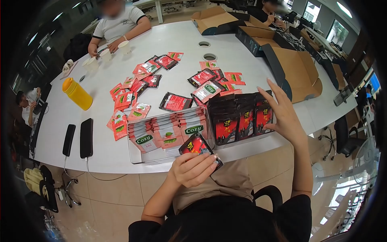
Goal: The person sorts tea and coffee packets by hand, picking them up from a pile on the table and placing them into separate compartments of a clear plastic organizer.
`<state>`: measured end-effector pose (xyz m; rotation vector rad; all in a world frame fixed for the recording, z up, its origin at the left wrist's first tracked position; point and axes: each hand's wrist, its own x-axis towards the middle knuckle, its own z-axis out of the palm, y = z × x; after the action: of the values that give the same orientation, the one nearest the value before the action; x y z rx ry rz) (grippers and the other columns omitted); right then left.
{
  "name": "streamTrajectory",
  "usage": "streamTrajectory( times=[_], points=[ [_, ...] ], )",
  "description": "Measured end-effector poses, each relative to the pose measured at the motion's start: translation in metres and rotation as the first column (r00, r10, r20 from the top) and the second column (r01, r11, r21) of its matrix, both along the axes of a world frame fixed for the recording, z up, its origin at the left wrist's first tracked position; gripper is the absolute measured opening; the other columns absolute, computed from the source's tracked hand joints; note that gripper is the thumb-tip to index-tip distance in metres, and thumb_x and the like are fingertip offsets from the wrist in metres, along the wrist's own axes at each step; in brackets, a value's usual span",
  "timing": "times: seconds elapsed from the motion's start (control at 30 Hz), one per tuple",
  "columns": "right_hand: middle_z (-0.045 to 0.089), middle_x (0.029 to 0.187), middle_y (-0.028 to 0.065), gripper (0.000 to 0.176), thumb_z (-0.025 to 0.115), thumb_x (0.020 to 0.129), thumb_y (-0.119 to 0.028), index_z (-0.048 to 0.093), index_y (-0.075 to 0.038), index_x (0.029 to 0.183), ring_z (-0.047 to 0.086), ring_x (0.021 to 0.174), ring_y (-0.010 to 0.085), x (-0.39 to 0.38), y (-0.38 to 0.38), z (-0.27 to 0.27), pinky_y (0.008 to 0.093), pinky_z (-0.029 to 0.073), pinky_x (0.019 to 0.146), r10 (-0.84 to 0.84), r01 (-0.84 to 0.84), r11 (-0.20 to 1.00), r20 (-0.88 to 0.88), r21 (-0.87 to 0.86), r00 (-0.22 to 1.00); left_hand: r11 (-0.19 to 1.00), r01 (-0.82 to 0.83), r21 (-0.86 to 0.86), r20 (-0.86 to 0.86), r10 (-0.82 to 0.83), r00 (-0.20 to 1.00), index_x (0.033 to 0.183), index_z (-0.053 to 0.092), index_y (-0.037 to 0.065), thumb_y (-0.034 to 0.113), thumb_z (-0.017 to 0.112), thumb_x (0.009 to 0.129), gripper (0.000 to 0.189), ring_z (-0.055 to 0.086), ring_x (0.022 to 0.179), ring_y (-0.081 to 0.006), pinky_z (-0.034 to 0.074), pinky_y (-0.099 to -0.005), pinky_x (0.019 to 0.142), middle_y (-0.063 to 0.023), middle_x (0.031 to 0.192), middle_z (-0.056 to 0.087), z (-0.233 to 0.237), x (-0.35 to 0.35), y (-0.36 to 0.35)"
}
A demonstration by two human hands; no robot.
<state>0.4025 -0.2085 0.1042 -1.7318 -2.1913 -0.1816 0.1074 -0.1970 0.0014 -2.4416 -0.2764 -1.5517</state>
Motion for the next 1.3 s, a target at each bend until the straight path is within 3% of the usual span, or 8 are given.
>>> streamTrajectory(
  times=[0.4, 0.6, 0.7, 0.8, 0.9, 1.07, 1.17, 1.3],
  points=[
    [0.036, 0.142, 0.0113, 0.107, 0.080, 0.049, 0.001, 0.031, -0.020, 0.143, 0.034, 0.131, 0.0335, -0.001, 0.007, -0.008, 0.0437, 0.029, 0.110, 0.005, 0.000, 0.998, 0.077, -0.066, 0.997, 0.989, -0.137, 0.055, -0.045, 0.139, 0.989, 0.099, 0.070, 0.021, 0.014, 0.072, 0.073, 0.027, 0.059, 0.096, -0.0102, 0.039, -0.0298, 0.089, 0.0059, 0.104, 0.066, 0.005, 0.006, -0.005],
    [0.057, 0.121, 0.0107, 0.074, 0.072, 0.071, -0.004, 0.041, -0.011, 0.137, 0.052, 0.113, 0.0278, -0.019, -0.010, 0.001, 0.0361, 0.042, 0.095, 0.183, -0.163, 0.981, -0.217, 0.106, 0.959, 0.989, -0.119, 0.089, -0.024, 0.121, 0.992, 0.099, 0.070, 0.023, 0.015, 0.074, 0.070, 0.031, 0.058, 0.093, -0.0098, 0.040, -0.0301, 0.089, 0.0078, 0.104, 0.064, 0.000, 0.005, -0.004],
    [0.066, 0.103, 0.0078, 0.063, 0.067, 0.076, 0.002, 0.044, -0.006, 0.134, 0.061, 0.086, 0.0140, -0.046, -0.026, -0.004, 0.0263, 0.047, 0.074, 0.253, -0.369, 0.925, -0.574, -0.092, 0.779, 0.990, -0.063, 0.128, 0.007, 0.063, 0.998, 0.100, 0.070, 0.024, 0.014, 0.075, 0.069, 0.033, 0.057, 0.092, -0.0095, 0.040, -0.0307, 0.089, 0.0085, 0.102, 0.061, -0.004, 0.009, -0.004],
    [0.066, 0.094, 0.0039, 0.060, 0.066, 0.077, 0.004, 0.045, -0.003, 0.133, 0.059, 0.080, 0.0064, -0.082, -0.036, -0.010, 0.0210, 0.045, 0.069, 0.049, -0.531, 0.825, -0.910, -0.195, 0.412, 0.987, 0.009, 0.161, -0.059, 0.000, 0.998, 0.100, 0.071, 0.024, 0.015, 0.071, 0.072, 0.030, 0.057, 0.097, -0.0091, 0.041, -0.0297, 0.089, 0.0082, 0.103, 0.059, 0.004, 0.013, -0.012],
    [0.064, 0.099, 0.0061, 0.065, 0.064, 0.078, 0.007, 0.038, -0.001, 0.137, 0.059, 0.084, 0.0070, -0.082, -0.032, -0.013, 0.0206, 0.046, 0.073, -0.036, -0.651, 0.712, -0.940, -0.263, 0.340, 0.986, -0.002, 0.167, -0.109, 0.020, 0.994, 0.102, 0.071, 0.021, 0.025, 0.065, 0.079, 0.023, 0.057, 0.103, -0.0095, 0.040, -0.0309, 0.093, 0.0068, 0.109, 0.061, 0.010, 0.015, -0.024],
    [0.061, 0.099, 0.0067, 0.069, 0.059, 0.079, 0.012, 0.029, 0.000, 0.140, 0.054, 0.081, 0.0070, -0.059, -0.035, -0.003, 0.0206, 0.046, 0.073, 0.121, -0.330, 0.940, -0.990, 0.090, 0.074, 0.920, 0.222, -0.322, 0.100, -0.200, 0.975, 0.103, 0.070, 0.020, 0.060, 0.061, 0.075, 0.050, 0.057, 0.106, -0.0198, 0.029, -0.0431, 0.103, 0.0022, 0.116, 0.062, 0.055, -0.015, -0.049],
    [0.058, 0.104, 0.0100, 0.069, 0.056, 0.078, 0.014, 0.027, 0.001, 0.140, 0.057, 0.091, 0.0103, -0.032, -0.031, 0.000, 0.0210, 0.047, 0.078, 0.199, -0.032, 0.980, -0.943, 0.198, 0.268, 0.594, 0.755, -0.279, 0.786, -0.311, 0.534, 0.103, 0.065, 0.012, 0.044, 0.054, 0.091, 0.036, 0.057, 0.103, -0.0323, 0.041, -0.0559, 0.092, -0.0063, 0.109, 0.062, 0.088, -0.013, -0.076],
    [0.057, 0.116, 0.0094, 0.059, 0.054, 0.080, 0.013, 0.040, -0.002, 0.135, 0.056, 0.094, 0.0088, 0.012, -0.023, -0.024, 0.0191, 0.046, 0.077, 0.107, 0.011, 0.991, -0.825, 0.136, 0.555, 0.298, 0.923, -0.243, 0.660, -0.647, 0.382, 0.129, 0.043, 0.026, 0.028, 0.055, 0.092, 0.039, 0.047, 0.118, -0.0262, 0.040, -0.0643, 0.089, 0.0053, 0.130, 0.046, 0.115, -0.046, -0.083]
  ],
)
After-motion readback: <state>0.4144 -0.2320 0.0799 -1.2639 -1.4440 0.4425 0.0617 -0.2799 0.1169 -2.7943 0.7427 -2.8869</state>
